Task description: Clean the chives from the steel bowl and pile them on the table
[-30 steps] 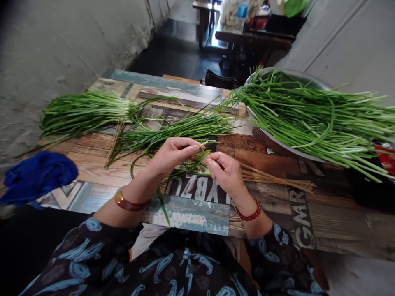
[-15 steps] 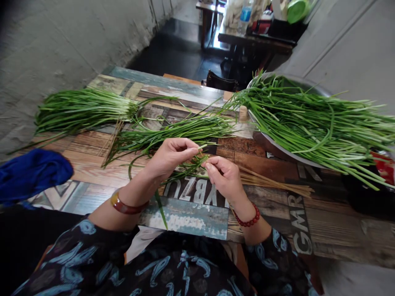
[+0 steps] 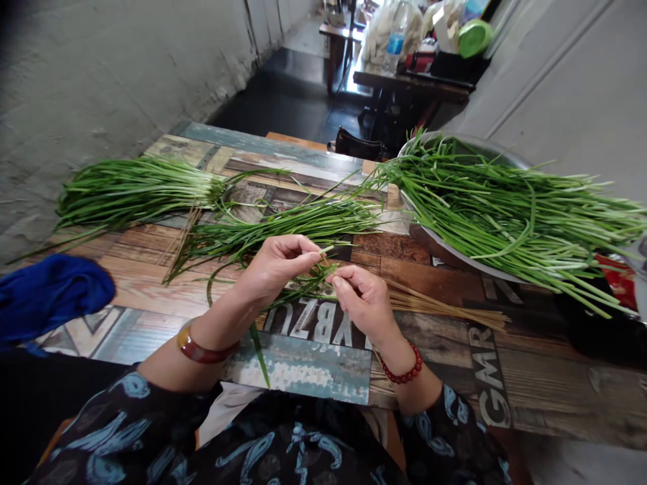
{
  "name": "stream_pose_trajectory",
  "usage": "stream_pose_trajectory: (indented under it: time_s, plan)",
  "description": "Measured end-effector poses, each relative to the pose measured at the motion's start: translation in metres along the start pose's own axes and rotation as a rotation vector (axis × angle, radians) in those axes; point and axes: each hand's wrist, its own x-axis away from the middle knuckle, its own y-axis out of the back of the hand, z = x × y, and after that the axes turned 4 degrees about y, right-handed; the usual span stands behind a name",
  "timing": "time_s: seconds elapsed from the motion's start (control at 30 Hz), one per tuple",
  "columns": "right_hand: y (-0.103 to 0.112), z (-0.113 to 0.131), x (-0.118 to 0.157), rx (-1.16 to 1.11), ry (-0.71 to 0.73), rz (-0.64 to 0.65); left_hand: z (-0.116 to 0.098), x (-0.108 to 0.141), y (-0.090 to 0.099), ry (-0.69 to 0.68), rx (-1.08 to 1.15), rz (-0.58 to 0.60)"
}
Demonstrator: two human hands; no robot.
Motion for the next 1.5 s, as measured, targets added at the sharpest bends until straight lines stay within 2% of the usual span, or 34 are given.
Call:
stream_pose_trajectory:
  time_s: [0.3,0.7,1.33,1.5]
  plan:
    - [0.001,-0.007,0.002,-0.004,0.014,0.003,0.0,0.001,-0.001,0.02,0.022,0.027]
    - [-0.001,-0.006,0.001,-0.055,0.005,-0.005,-0.002,0.003,-0.002,0.018,0.018,-0.004]
    - [-0.011,-0.009,0.004,-0.074,0.035,-0.075,-0.001,0.004,-0.003,-0.245,-0.328,-0.067]
    - [-0.01,-0.011,0.004,-0.112,0.027,-0.069,0.0,0.004,-0.001,-0.249,-0.324,-0.035]
